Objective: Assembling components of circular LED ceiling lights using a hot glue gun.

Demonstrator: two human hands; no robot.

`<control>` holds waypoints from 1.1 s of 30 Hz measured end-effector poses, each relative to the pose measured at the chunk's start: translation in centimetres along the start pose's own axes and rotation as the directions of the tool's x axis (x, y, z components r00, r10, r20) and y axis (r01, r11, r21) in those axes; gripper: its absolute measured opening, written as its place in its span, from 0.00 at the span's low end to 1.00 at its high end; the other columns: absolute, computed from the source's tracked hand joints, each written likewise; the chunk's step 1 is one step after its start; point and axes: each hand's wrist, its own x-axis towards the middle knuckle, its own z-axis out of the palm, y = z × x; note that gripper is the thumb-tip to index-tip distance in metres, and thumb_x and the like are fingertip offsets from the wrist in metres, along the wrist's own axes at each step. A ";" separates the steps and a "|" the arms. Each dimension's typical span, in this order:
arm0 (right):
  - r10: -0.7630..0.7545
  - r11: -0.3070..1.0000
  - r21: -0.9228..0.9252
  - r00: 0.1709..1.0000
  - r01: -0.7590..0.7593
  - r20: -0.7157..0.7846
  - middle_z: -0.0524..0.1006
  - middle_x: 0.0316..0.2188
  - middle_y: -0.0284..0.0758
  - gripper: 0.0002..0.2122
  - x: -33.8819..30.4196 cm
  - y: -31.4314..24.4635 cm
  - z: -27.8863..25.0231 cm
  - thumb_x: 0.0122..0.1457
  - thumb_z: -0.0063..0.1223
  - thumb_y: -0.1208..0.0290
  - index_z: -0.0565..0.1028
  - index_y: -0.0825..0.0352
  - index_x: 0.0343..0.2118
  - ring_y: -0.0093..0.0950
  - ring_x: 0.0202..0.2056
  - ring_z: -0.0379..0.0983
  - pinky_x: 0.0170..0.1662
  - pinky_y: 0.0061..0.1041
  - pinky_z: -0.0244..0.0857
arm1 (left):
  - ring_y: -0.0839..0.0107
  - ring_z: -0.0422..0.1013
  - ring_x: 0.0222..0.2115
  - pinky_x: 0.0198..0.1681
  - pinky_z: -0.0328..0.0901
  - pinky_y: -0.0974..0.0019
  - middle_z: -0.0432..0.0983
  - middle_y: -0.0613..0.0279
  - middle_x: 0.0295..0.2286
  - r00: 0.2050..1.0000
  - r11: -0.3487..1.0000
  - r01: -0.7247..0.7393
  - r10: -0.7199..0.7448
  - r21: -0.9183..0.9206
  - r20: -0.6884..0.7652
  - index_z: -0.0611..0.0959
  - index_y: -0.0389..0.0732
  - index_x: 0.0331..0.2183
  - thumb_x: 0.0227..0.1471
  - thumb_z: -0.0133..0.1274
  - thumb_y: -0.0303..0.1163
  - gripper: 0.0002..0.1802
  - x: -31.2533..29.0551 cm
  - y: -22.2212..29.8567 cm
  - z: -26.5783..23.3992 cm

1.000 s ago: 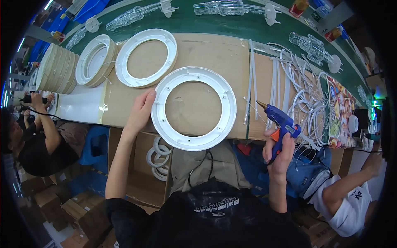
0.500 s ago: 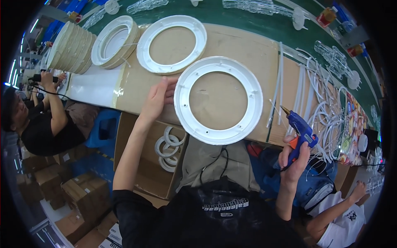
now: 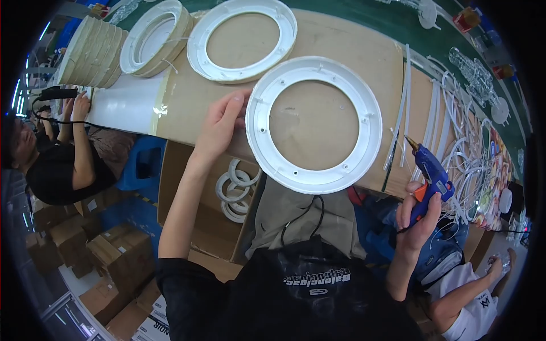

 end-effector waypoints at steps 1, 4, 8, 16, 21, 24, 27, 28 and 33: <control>0.064 0.983 0.169 0.998 -0.066 0.017 0.72 0.21 0.37 0.23 -0.2 -1.1 0.6 0.71 0.31 0.55 0.69 0.76 0.40 0.16 0.07 0.51 0.10 0.15 0.47 | 0.77 0.74 0.41 0.41 0.69 0.73 0.78 0.60 0.44 1.000 1.000 -0.005 0.005 0.013 -0.019 0.75 0.33 0.54 0.68 0.38 0.43 0.25 0.0 -0.2 -0.1; 0.119 0.923 0.352 0.985 -0.156 0.125 0.67 0.14 0.33 0.24 -0.4 -1.5 0.8 0.71 0.30 0.54 0.70 0.76 0.40 0.16 0.07 0.50 0.10 0.16 0.46 | 0.78 0.73 0.41 0.40 0.69 0.74 0.78 0.63 0.43 0.998 0.999 -0.018 0.021 0.050 -0.058 0.76 0.35 0.53 0.67 0.40 0.44 0.24 0.3 -0.5 0.0; 0.110 0.940 0.303 0.978 -0.160 0.177 0.62 0.09 0.29 0.25 -0.4 -1.6 1.0 0.70 0.31 0.53 0.70 0.76 0.41 0.16 0.07 0.50 0.10 0.17 0.45 | 0.81 0.73 0.37 0.38 0.68 0.75 0.79 0.67 0.40 0.990 0.984 -0.088 0.104 0.154 -0.097 0.79 0.38 0.51 0.66 0.43 0.44 0.23 0.8 -0.5 0.1; -0.011 0.926 0.365 0.958 -0.098 0.285 0.76 0.33 0.43 0.23 0.2 -1.1 0.6 0.71 0.31 0.56 0.68 0.75 0.46 0.15 0.08 0.54 0.10 0.15 0.48 | 0.83 0.73 0.33 0.36 0.69 0.76 0.79 0.67 0.38 0.989 0.990 -0.104 0.113 0.097 -0.093 0.79 0.36 0.50 0.63 0.49 0.40 0.21 0.7 -0.7 -0.4; 0.001 0.938 0.338 0.977 -0.075 0.212 0.77 0.36 0.45 0.22 0.2 -1.6 1.3 0.71 0.31 0.57 0.67 0.75 0.47 0.15 0.09 0.54 0.10 0.15 0.49 | 0.83 0.73 0.32 0.35 0.68 0.77 0.79 0.66 0.37 0.991 0.991 -0.095 0.103 0.092 -0.084 0.79 0.35 0.50 0.63 0.49 0.39 0.20 0.5 0.1 0.0; -0.005 0.934 0.349 0.974 -0.076 0.228 0.77 0.36 0.45 0.21 0.4 -1.7 1.7 0.71 0.31 0.57 0.66 0.75 0.49 0.15 0.09 0.54 0.10 0.14 0.50 | 0.83 0.72 0.33 0.35 0.68 0.78 0.79 0.66 0.37 0.989 0.992 -0.108 0.114 0.067 -0.099 0.79 0.35 0.50 0.63 0.50 0.38 0.19 0.5 0.2 0.6; 0.016 0.937 0.339 0.981 -0.083 0.194 0.77 0.37 0.45 0.22 0.3 -2.2 2.4 0.71 0.30 0.58 0.65 0.75 0.51 0.15 0.09 0.55 0.10 0.14 0.50 | 0.85 0.71 0.33 0.33 0.65 0.80 0.79 0.66 0.35 0.977 0.988 -0.151 0.155 0.044 -0.144 0.79 0.35 0.49 0.62 0.51 0.35 0.18 0.5 -0.3 1.3; 0.036 0.940 0.327 0.983 -0.094 0.179 0.77 0.37 0.45 0.22 0.3 -2.3 2.6 0.71 0.30 0.58 0.65 0.75 0.52 0.15 0.09 0.55 0.10 0.14 0.50 | 0.85 0.71 0.32 0.32 0.64 0.80 0.79 0.66 0.35 0.976 0.987 -0.154 0.160 0.050 -0.149 0.79 0.34 0.49 0.62 0.51 0.34 0.17 0.5 -0.1 1.5; 0.032 0.932 0.349 0.982 -0.097 0.186 0.76 0.37 0.44 0.22 0.2 -2.4 2.8 0.71 0.30 0.58 0.65 0.75 0.51 0.15 0.09 0.54 0.10 0.14 0.50 | 0.86 0.71 0.29 0.27 0.63 0.81 0.79 0.67 0.33 0.980 0.990 -0.139 0.141 0.023 -0.138 0.79 0.34 0.48 0.62 0.51 0.34 0.17 0.5 0.4 2.1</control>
